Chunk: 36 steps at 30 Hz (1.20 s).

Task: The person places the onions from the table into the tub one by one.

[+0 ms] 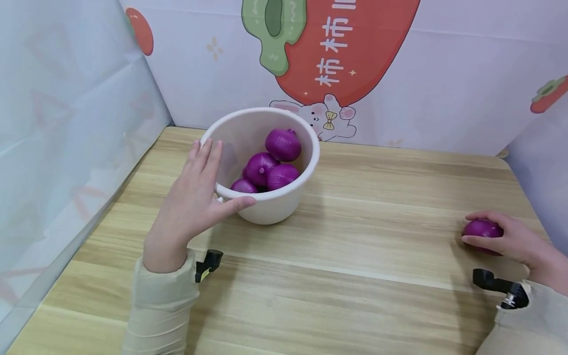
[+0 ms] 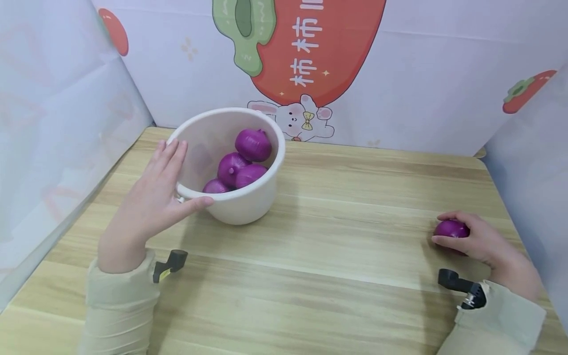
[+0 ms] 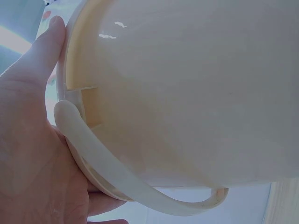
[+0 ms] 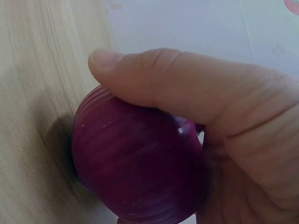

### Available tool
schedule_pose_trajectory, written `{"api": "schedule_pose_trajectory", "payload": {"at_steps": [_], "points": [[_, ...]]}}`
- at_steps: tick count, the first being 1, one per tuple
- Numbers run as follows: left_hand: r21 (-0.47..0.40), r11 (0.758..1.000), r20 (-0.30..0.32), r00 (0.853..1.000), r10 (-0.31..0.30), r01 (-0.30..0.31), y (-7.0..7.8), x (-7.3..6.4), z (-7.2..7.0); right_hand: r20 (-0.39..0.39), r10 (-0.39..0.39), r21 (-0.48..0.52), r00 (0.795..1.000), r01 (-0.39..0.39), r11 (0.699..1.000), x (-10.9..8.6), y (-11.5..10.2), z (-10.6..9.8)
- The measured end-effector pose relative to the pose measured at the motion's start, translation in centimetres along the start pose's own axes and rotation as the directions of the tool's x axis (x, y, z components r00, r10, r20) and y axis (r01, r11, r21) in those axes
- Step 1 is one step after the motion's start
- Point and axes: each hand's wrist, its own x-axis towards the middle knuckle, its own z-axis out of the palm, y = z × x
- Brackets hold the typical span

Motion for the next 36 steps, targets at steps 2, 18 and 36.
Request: {"api": "schedule_pose_trajectory", "payload": {"at_steps": [2, 18, 36], "points": [[0.003, 1.000, 0.002, 1.000, 0.000, 0.000, 0.1, 0.0, 0.0, -0.009, 0.000, 0.001, 1.000, 0.000, 1.000, 0.1, 0.1, 0.1], [0.006, 1.000, 0.017, 1.000, -0.012, 0.012, 0.0, 0.0, 0.1, -0.003, 0.000, 0.019, 1.000, 0.000, 1.000, -0.3, -0.4, -0.2], [0.010, 1.000, 0.005, 1.000, -0.011, 0.011, 0.0, 0.1, 0.1, -0.075, -0.009, -0.012, 0.997, 0.008, 1.000, -0.1, -1.6, -0.6]]}}
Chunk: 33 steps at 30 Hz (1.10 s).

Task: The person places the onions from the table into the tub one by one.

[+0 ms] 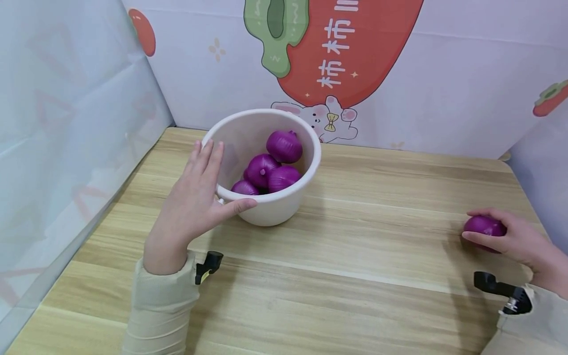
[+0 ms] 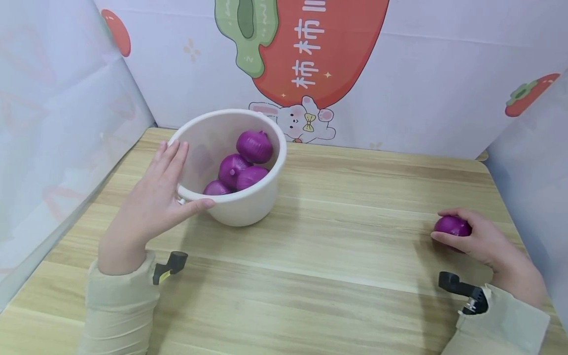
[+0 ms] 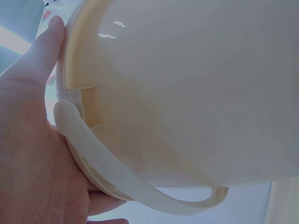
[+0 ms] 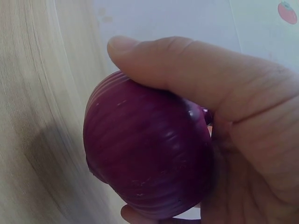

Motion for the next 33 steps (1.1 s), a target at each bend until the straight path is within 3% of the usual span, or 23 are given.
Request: {"api": "schedule_pose_trajectory", "payload": {"at_steps": [13, 20, 33], "points": [[0.004, 1.000, -0.008, 1.000, 0.021, -0.021, 0.1, 0.0, 0.1, -0.044, -0.025, 0.014, 0.999, 0.026, 1.000, -0.2, -0.7, 0.2], [0.002, 0.999, -0.028, 0.999, 0.039, -0.039, -0.1, 0.1, 0.0, -0.092, -0.074, 0.030, 0.993, 0.077, 0.997, -0.1, -1.5, 0.0], [-0.004, 1.000, 0.005, 1.000, 0.003, -0.003, 0.1, -0.1, -0.1, -0.105, -0.095, 0.000, 0.990, 0.096, 0.995, -0.2, -3.1, -0.2]]}}
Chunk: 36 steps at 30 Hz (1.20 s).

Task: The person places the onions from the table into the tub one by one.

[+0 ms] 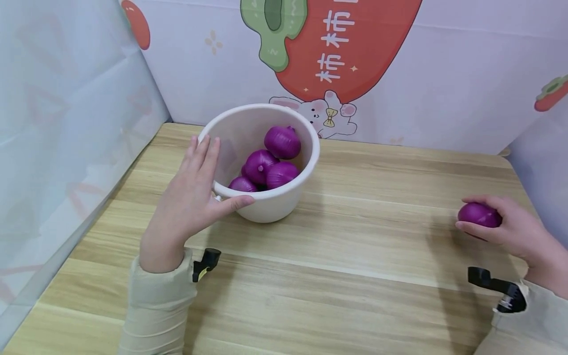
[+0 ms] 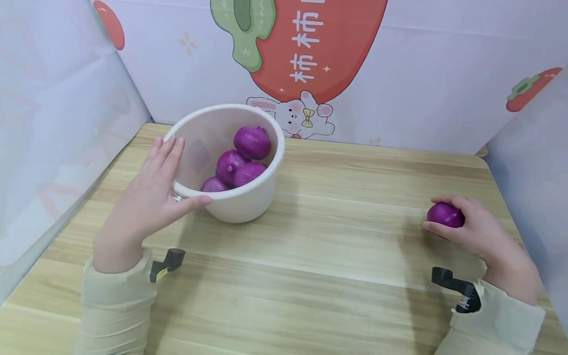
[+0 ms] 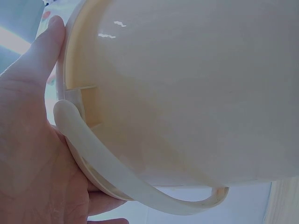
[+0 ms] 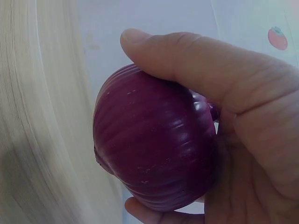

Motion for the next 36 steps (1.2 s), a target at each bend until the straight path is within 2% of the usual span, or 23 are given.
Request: {"api": "schedule_pose_trajectory", "payload": {"at_steps": [6, 10, 17, 36], "points": [[0.002, 1.000, -0.006, 1.000, 0.000, 0.000, -0.1, 0.0, 0.1, 0.013, 0.010, -0.029, 1.000, -0.010, 1.000, 0.1, -0.9, -0.2], [0.001, 1.000, -0.008, 1.000, 0.000, 0.000, -0.1, 0.0, 0.1, 0.017, -0.013, -0.053, 1.000, 0.014, 0.998, 0.3, -1.4, -0.1], [0.000, 1.000, -0.010, 1.000, 0.003, -0.003, -0.2, 0.0, 0.2, 0.046, -0.017, -0.033, 0.999, 0.018, 0.999, 0.7, -2.2, 0.3], [-0.001, 1.000, -0.018, 1.000, 0.019, -0.019, -0.2, 0.0, 0.2, 0.048, -0.121, -0.056, 0.991, 0.124, 0.991, 1.5, -3.4, 1.2]]}}
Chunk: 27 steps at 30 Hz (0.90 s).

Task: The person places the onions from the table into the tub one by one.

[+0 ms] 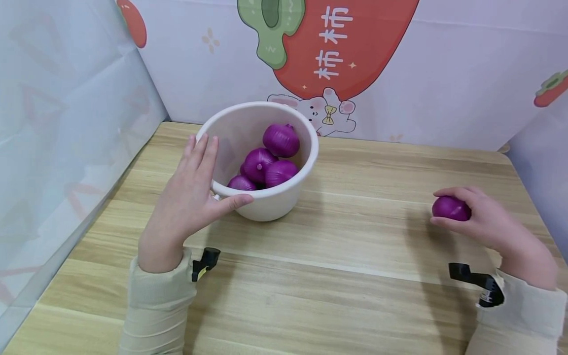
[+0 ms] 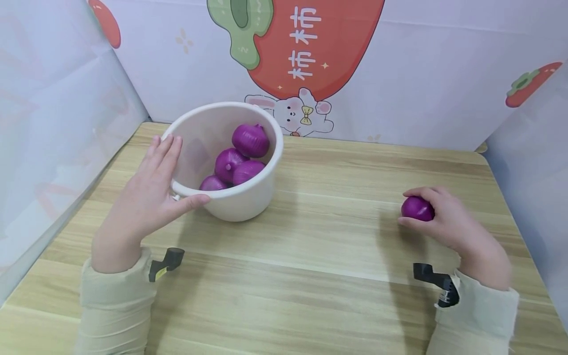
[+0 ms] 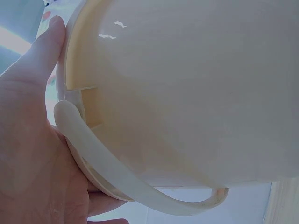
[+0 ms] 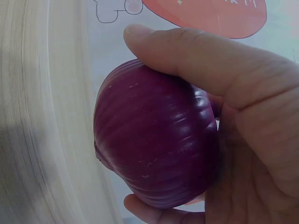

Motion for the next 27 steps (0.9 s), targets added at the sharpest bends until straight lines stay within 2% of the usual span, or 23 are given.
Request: {"api": "schedule_pose_trajectory", "payload": {"at_steps": [14, 27], "points": [[0.001, 1.000, 0.009, 1.000, -0.005, 0.005, 0.1, 0.1, -0.1, -0.027, -0.076, -0.023, 0.997, 0.075, 0.997, 0.4, -1.2, 0.4], [0.003, 1.000, 0.012, 1.000, -0.008, 0.008, 0.2, 0.0, -0.2, -0.002, -0.105, -0.007, 0.995, 0.105, 0.994, 0.7, -2.1, 0.9]]}}
